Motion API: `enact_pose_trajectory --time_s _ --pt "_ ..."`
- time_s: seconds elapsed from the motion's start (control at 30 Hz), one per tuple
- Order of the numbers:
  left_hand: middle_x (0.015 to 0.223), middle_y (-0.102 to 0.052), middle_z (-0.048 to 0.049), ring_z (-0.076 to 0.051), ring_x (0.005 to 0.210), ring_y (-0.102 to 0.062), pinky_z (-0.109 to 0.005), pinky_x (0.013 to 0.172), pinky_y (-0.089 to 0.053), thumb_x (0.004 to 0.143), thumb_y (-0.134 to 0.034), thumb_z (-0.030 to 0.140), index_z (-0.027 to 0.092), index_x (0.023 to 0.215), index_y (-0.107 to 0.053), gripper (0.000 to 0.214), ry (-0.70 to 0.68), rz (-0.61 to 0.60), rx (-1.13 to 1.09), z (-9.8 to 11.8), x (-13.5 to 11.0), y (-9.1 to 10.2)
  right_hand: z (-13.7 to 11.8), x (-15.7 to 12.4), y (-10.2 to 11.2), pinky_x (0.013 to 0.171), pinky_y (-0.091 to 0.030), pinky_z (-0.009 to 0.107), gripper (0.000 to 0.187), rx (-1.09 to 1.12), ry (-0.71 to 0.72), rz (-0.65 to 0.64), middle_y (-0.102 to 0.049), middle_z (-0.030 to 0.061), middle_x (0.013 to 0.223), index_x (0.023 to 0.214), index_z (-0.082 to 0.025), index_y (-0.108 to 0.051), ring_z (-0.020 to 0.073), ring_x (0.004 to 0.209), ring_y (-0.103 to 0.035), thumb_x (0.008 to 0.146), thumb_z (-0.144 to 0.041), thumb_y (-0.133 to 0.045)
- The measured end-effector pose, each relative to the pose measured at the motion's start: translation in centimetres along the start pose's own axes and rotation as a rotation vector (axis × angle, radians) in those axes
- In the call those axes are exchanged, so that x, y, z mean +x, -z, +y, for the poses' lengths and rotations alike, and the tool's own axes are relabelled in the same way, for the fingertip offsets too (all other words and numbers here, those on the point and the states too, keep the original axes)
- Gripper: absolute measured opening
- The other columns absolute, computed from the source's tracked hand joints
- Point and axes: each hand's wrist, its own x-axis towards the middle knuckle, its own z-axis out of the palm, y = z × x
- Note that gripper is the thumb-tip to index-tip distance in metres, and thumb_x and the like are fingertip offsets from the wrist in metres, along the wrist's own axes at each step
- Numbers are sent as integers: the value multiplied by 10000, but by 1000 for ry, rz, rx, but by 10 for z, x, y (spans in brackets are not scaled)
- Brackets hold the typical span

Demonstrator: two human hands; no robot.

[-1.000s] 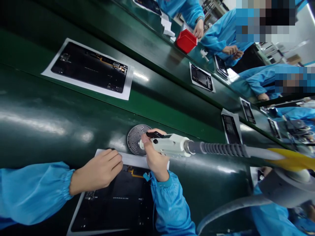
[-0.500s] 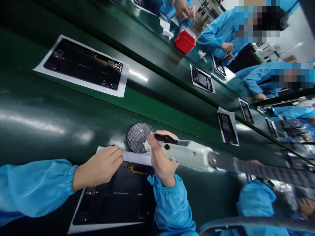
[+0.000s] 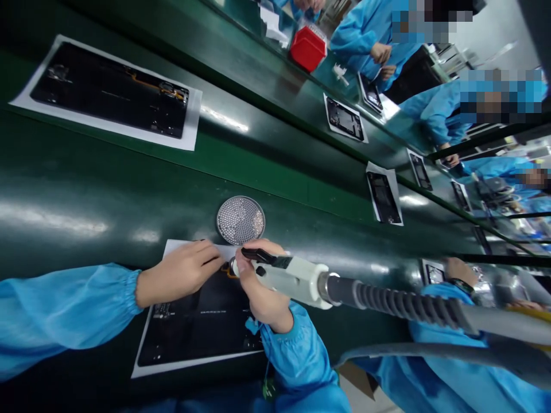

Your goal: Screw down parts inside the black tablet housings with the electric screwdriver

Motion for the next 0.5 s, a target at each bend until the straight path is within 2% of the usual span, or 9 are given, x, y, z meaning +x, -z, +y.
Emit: enact_pose_trajectory --time_s 0.2,0.5 --pt "826 -607 -67 -217 788 -503 -352 651 -398 1011 -515 131 114 854 -655 211 -2 -28 32 1 3 -3 3 -1 0 790 -588 477 229 -11 -24 -9 -632 28 851 1045 -264 -657 230 818 -647 831 -263 -738" --pt "839 -621 -75 -216 781 -502 -362 641 -330 970 -590 126 115 788 -656 194 -104 12 67 3 2 0 2 -3 1 769 -582 475 220 -13 -32 -31 -633 33 884 1064 -273 -652 227 807 -645 855 -236 -706"
